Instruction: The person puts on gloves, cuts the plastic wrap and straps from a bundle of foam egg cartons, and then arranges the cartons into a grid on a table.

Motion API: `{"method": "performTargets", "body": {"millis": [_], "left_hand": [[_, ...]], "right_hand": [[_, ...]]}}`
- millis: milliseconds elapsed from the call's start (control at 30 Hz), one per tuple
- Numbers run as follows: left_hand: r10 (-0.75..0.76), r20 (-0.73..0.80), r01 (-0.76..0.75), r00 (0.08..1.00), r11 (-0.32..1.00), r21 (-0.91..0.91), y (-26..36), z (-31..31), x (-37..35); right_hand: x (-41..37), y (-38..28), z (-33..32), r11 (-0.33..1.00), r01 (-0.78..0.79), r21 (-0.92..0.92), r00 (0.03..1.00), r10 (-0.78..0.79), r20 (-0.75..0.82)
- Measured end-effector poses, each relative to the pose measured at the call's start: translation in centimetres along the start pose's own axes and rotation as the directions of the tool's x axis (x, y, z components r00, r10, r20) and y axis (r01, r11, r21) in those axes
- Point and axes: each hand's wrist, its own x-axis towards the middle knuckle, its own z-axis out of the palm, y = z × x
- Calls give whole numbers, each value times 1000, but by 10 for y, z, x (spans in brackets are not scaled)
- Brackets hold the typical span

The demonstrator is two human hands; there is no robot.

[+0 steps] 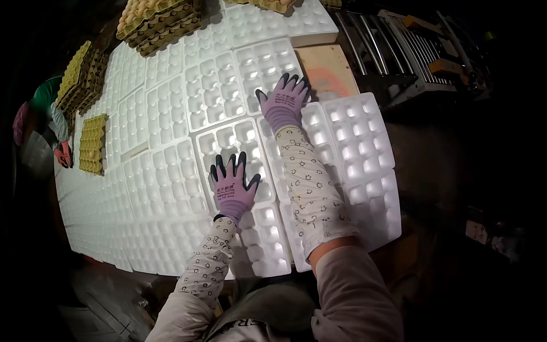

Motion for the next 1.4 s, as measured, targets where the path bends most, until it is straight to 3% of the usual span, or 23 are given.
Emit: {"method": "performTargets", "body": {"millis": [100, 167, 233, 267, 333, 400, 467, 567, 633, 700, 733, 800, 833, 900, 967, 1033, 1100, 1167, 1200, 1233, 1333, 1367, 1400], "left_hand": [[3, -44, -4, 999, 1000, -17, 1, 2, -1], [15, -28, -14, 999, 999, 31, -4, 7, -3], [10, -23, -10, 1000, 1000, 8, -4, 6, -3], [29, -56, -28, 998, 1000, 9, -10, 13, -4], [33, -162, -44, 986, 997, -64, -5, 5, -10], [89, -127, -104, 988, 988, -111, 5, -24, -38], [163, -68, -171, 984, 974, -148, -6, -33, -93], [305, 192, -266, 933, 942, -204, -10, -62, -187], [358, 302, -309, 883, 930, -200, -30, -52, -247], [318, 368, -273, 874, 947, -171, -51, -47, -288], [271, 499, -242, 823, 962, -125, -57, -57, -296], [245, 390, -180, 887, 964, -195, -75, -48, -313], [270, 260, -201, 927, 943, -264, -84, -34, -322], [288, 214, -211, 933, 923, -323, -89, -35, -326], [292, 140, -232, 946, 913, -336, -95, -30, -337], [181, -63, -191, 981, 909, -371, -104, -39, -364], [7, -169, -76, 986, 912, -402, -125, -55, -404], [-187, -29, 166, 982, 924, -344, -154, -50, -456], [-302, -212, 216, 930, 912, -348, -173, -59, -485], [-429, -147, 341, 891, 848, -405, -191, -61, -519], [-738, 52, 710, 673, 625, -326, -237, -40, -617], [-798, 38, 759, 601, 555, -341, -250, -40, -650], [-854, -12, 803, 520, 494, -333, -257, -42, -680]], "right_hand": [[-4, 5, -16, 996, -15, 92, 999, 12, 42], [-14, 48, -39, 990, 136, 38, 963, -123, -241], [-39, 127, -72, 987, 115, -116, 956, -142, -258], [-62, 169, -88, 999, 21, -38, 965, -30, -260], [-125, 271, -99, 962, -180, -206, 980, 157, -122], [-199, 334, -112, 848, -408, -338, 884, 460, 87], [-257, 364, -111, 817, -414, -402, 844, 509, 167], [-290, 342, -107, 828, -475, -299, 813, 543, 209], [-300, 330, -92, 826, -440, -351, 838, 519, 170], [-312, 336, -71, 790, -374, -486, 875, 474, 97], [-309, 329, -72, 751, -421, -508, 850, 523, 69], [-315, 346, -54, 775, -460, -433, 872, 487, -55], [-311, 341, -58, 756, -413, -507, 885, 464, -30], [-308, 336, -70, 792, -467, -393, 851, 524, 44], [-301, 323, -84, 759, -472, -448, 819, 565, 95], [-298, 274, -116, 709, -505, -493, 804, 594, 30], [-301, 263, -92, 794, -245, -556, 965, 257, -57], [-313, 181, -124, 970, -193, -149, 981, 187, -53], [-336, 127, -131, 998, -23, -56, 999, 20, -51], [-359, 80, -135, 988, 153, 32, 987, -150, -63], [-466, -101, -173, 709, 610, 353, 765, -644, -28], [-505, -152, -176, 542, 711, 448, 620, -784, -36], [-548, -197, -186, 418, 696, 584, 488, -872, 42]]}}
